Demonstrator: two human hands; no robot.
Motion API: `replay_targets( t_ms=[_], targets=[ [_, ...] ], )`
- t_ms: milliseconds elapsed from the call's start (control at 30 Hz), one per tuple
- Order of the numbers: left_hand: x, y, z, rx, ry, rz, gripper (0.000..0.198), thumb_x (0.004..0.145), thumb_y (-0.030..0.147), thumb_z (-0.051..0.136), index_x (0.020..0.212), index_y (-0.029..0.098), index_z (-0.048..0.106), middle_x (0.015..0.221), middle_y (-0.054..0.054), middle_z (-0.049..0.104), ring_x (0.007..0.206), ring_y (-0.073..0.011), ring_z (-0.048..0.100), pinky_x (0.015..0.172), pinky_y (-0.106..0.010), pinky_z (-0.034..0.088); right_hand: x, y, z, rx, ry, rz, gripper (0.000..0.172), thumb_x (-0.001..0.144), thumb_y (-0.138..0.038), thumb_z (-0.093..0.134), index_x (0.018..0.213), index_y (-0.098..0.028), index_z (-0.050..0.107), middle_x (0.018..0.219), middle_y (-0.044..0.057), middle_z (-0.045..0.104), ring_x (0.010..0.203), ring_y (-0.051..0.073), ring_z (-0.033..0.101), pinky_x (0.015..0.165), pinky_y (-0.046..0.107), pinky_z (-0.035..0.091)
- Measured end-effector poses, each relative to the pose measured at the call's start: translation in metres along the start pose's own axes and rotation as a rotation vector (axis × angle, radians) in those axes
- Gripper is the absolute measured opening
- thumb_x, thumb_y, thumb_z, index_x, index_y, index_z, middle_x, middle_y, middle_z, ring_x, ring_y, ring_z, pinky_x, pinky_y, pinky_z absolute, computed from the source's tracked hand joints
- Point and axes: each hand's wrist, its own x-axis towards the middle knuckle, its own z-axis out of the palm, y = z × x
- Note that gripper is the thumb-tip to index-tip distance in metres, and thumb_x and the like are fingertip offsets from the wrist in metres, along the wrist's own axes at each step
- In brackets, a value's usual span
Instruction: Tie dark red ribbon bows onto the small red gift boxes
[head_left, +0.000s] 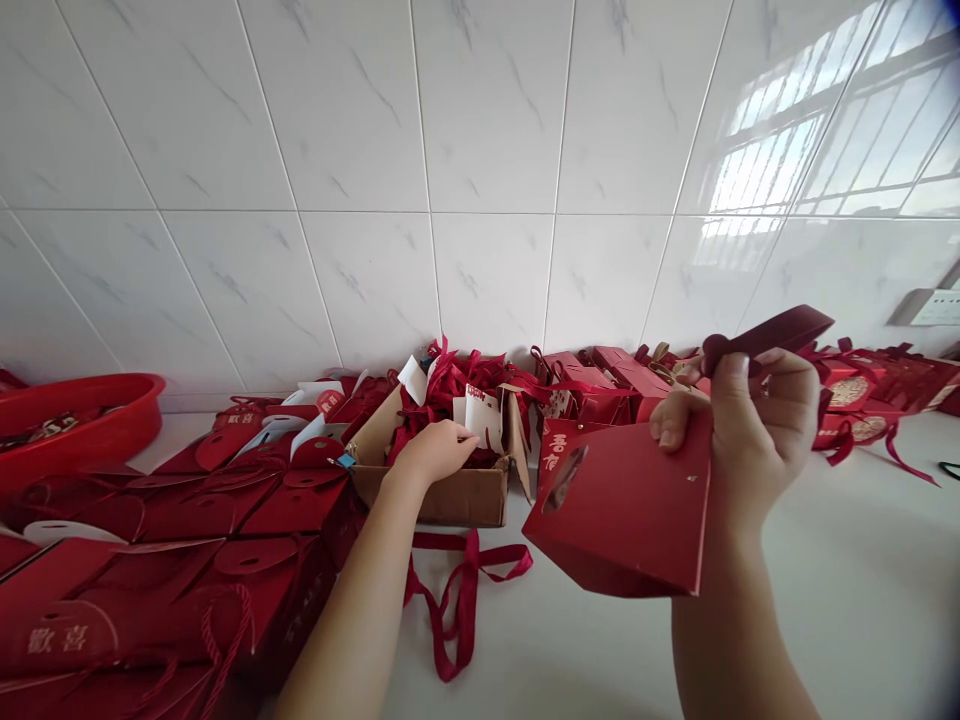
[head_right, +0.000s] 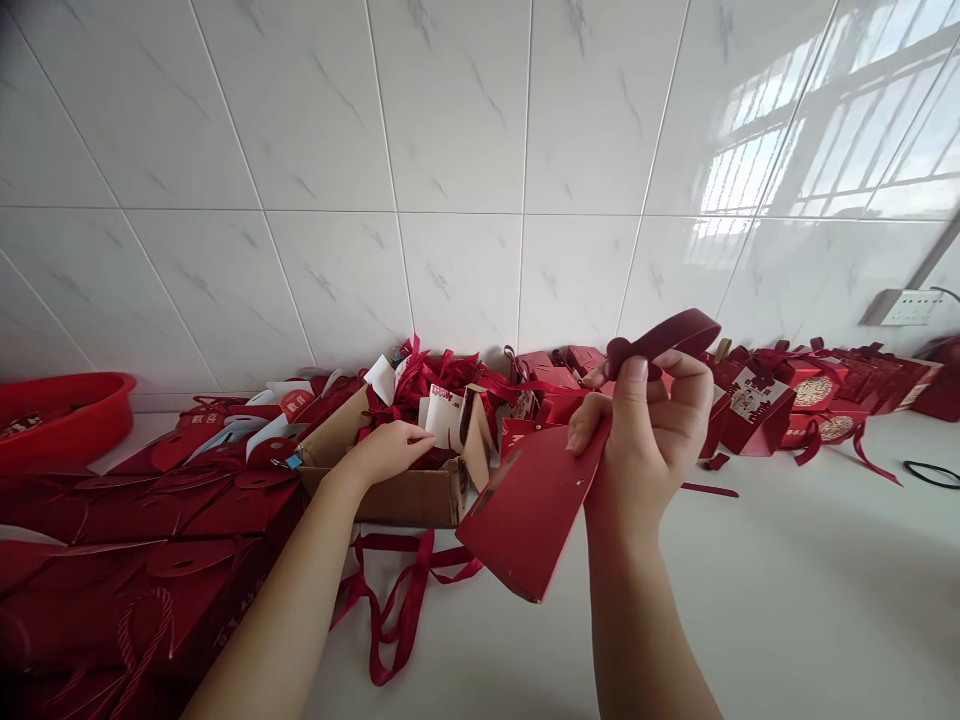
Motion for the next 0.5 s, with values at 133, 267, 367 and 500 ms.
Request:
replay_targets(
  t_ms=[133, 267, 367, 500],
  targets=[
    [0.002, -0.002, 0.000, -0.062, 0.195, -0.014, 0.018, 0.076, 0.035, 0.063, 0.069, 0.021, 0.072, 0.075, -0.006, 0.074, 0.071, -0.0216, 0.067, 0.060, -0.027, 0.045, 0.000, 0.003, 0.000, 0.006, -0.011, 0.004, 0.023, 0.082, -0.023, 0.066, 0.089, -0.022, 0.044, 0.060, -0.010, 0.051, 0.027, 0.007, 0.044, 0.025, 0.019, 0.027],
    [0.004, 0.001, -0.003, -0.135, 0.504, -0.016, 0.013, 0.078, 0.029, 0.063, 0.077, 0.018, 0.069, 0.080, -0.006, 0.074, 0.076, -0.0201, 0.068, 0.069, -0.028, 0.051, -0.001, 0.004, 0.000, -0.003, -0.032, -0.010, 0.020, 0.084, -0.022, 0.065, 0.088, -0.023, 0.046, 0.065, -0.008, 0.056, 0.026, 0.007, 0.042, 0.025, 0.020, 0.027],
    [-0.003, 0.013, -0.009, -0.178, 0.688, 0.100, 0.014, 0.081, 0.026, 0.061, 0.091, 0.018, 0.066, 0.086, -0.004, 0.073, 0.080, -0.0167, 0.068, 0.077, -0.027, 0.053, -0.003, 0.003, 0.001, -0.032, -0.046, -0.009, 0.020, 0.084, -0.026, 0.065, 0.088, -0.023, 0.046, 0.068, -0.006, 0.058, 0.027, 0.007, 0.041, 0.024, 0.021, 0.027],
    [-0.034, 0.046, -0.019, -0.141, 1.003, 0.710, 0.006, 0.078, 0.015, 0.067, 0.082, 0.019, 0.065, 0.076, -0.001, 0.070, 0.073, -0.0138, 0.065, 0.069, -0.026, 0.053, -0.004, 0.008, 0.002, -0.106, -0.082, 0.029, 0.024, 0.084, -0.031, 0.066, 0.088, -0.023, 0.045, 0.071, -0.004, 0.061, 0.030, 0.005, 0.040, 0.026, 0.020, 0.027]
  ],
)
